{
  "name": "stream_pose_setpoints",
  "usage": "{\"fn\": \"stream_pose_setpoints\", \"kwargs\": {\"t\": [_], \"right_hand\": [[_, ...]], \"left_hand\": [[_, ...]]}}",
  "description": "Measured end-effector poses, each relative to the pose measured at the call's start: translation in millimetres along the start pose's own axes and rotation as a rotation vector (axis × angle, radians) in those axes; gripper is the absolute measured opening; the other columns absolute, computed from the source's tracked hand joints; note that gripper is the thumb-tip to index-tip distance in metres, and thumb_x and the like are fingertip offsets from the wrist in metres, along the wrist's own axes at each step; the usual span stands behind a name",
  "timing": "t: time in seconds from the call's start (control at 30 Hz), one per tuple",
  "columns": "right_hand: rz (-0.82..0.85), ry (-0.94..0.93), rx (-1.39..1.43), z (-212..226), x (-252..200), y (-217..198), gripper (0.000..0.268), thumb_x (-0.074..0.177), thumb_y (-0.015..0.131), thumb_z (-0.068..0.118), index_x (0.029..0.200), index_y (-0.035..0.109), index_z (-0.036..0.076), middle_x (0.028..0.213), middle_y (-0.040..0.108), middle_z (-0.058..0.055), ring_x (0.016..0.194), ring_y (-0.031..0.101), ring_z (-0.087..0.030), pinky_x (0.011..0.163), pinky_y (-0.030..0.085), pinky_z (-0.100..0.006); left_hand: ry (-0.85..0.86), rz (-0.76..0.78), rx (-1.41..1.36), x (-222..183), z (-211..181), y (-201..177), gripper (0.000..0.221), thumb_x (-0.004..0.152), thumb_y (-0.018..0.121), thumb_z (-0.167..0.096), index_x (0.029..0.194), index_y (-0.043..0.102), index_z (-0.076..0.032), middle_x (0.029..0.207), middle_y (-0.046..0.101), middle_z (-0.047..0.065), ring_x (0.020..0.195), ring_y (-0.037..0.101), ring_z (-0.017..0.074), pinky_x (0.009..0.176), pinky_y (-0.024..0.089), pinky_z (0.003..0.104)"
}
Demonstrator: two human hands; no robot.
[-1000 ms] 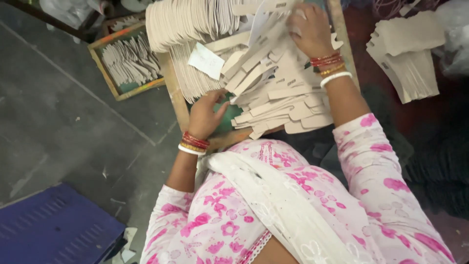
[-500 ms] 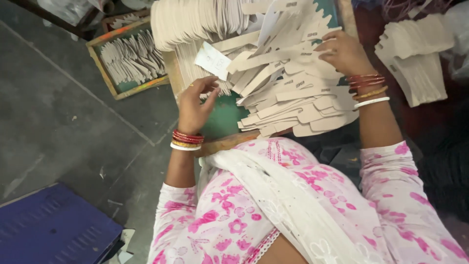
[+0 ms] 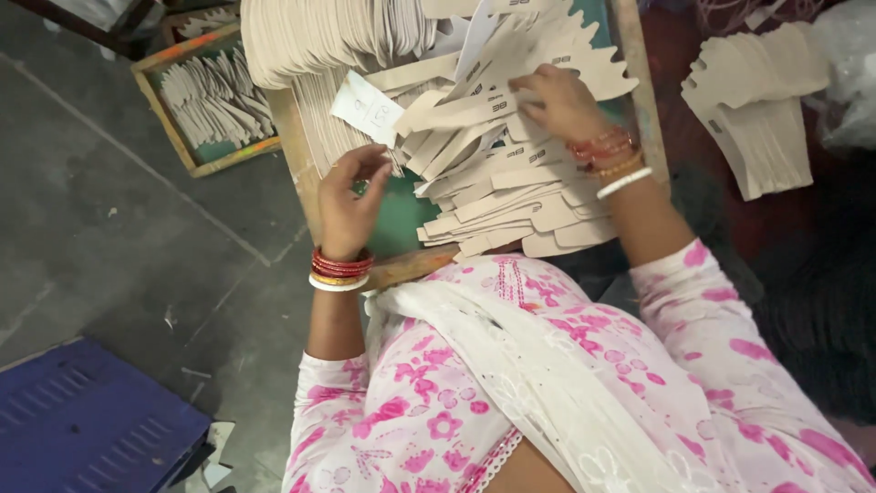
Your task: Sorting and counting paper patterns or templates at a workbench in a print shop.
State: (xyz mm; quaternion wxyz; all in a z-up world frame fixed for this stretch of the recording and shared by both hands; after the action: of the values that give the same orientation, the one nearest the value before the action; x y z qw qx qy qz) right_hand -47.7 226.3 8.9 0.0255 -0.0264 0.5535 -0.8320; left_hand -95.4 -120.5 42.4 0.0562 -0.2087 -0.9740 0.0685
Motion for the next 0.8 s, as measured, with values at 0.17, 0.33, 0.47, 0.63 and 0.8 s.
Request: {"fn": "stream_pose_setpoints", "kwargs": {"t": [0.17, 0.33, 0.47, 0.63, 0.8], "right_hand": [[-0.037, -0.068, 0.076, 7, -23, -32, 0.025, 0.087, 0.077, 0.024, 0.107, 0.07, 0.01, 0.109, 0.073, -0.015, 0.101, 0.07, -0.033, 0.09, 0.055, -0.04], [0.178, -0.07, 0.246, 22, -26, -70, 0.017, 0.096, 0.072, 0.021, 0.111, 0.075, 0.014, 0.104, 0.075, -0.01, 0.097, 0.071, -0.029, 0.087, 0.055, -0.039], [0.176, -0.157, 0.192, 13, 9, -51, 0.027, 0.098, 0.071, 0.019, 0.125, 0.074, 0.014, 0.109, 0.073, -0.013, 0.097, 0.07, -0.032, 0.088, 0.055, -0.041], [-0.002, -0.346, -0.027, 31, 44, -22, 0.05, 0.091, 0.075, 0.012, 0.141, 0.069, 0.01, 0.103, 0.067, -0.014, 0.099, 0.065, -0.036, 0.09, 0.052, -0.047], [-0.148, -0.365, -0.106, 42, 31, -41, 0.025, 0.087, 0.079, 0.015, 0.109, 0.069, 0.012, 0.113, 0.066, -0.015, 0.109, 0.061, -0.035, 0.096, 0.045, -0.044]], "left_hand": [[-0.048, 0.009, -0.13, 7, 2, -1, 0.02, 0.101, 0.069, -0.004, 0.121, 0.068, 0.002, 0.104, 0.074, 0.006, 0.095, 0.071, 0.0119, 0.087, 0.057, 0.026], [-0.055, 0.014, -0.437, 26, -4, -1, 0.019, 0.109, 0.06, -0.005, 0.126, 0.065, 0.002, 0.107, 0.073, 0.007, 0.1, 0.071, 0.0135, 0.094, 0.058, 0.028], [-0.032, 0.064, -0.456, 44, -8, 28, 0.018, 0.109, 0.06, -0.007, 0.125, 0.065, 0.002, 0.103, 0.073, 0.006, 0.095, 0.069, 0.0124, 0.089, 0.057, 0.027], [-0.05, 0.108, -0.383, 43, -9, 50, 0.019, 0.105, 0.064, -0.006, 0.122, 0.065, 0.002, 0.101, 0.072, 0.005, 0.093, 0.068, 0.0104, 0.087, 0.056, 0.025], [-0.148, 0.066, -0.357, 34, 21, 24, 0.02, 0.103, 0.066, -0.006, 0.122, 0.065, 0.002, 0.102, 0.072, 0.004, 0.094, 0.068, 0.0092, 0.086, 0.055, 0.023]]}}
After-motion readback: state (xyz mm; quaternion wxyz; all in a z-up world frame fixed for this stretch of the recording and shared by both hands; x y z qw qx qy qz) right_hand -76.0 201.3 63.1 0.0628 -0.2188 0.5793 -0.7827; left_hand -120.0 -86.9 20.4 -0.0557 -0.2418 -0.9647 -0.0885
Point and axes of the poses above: each hand's wrist, its own x-axis towards the middle knuckle, its own y-axis out of the palm, z = x × y, the point moved 7 cm from there along x, towards the middle knuckle
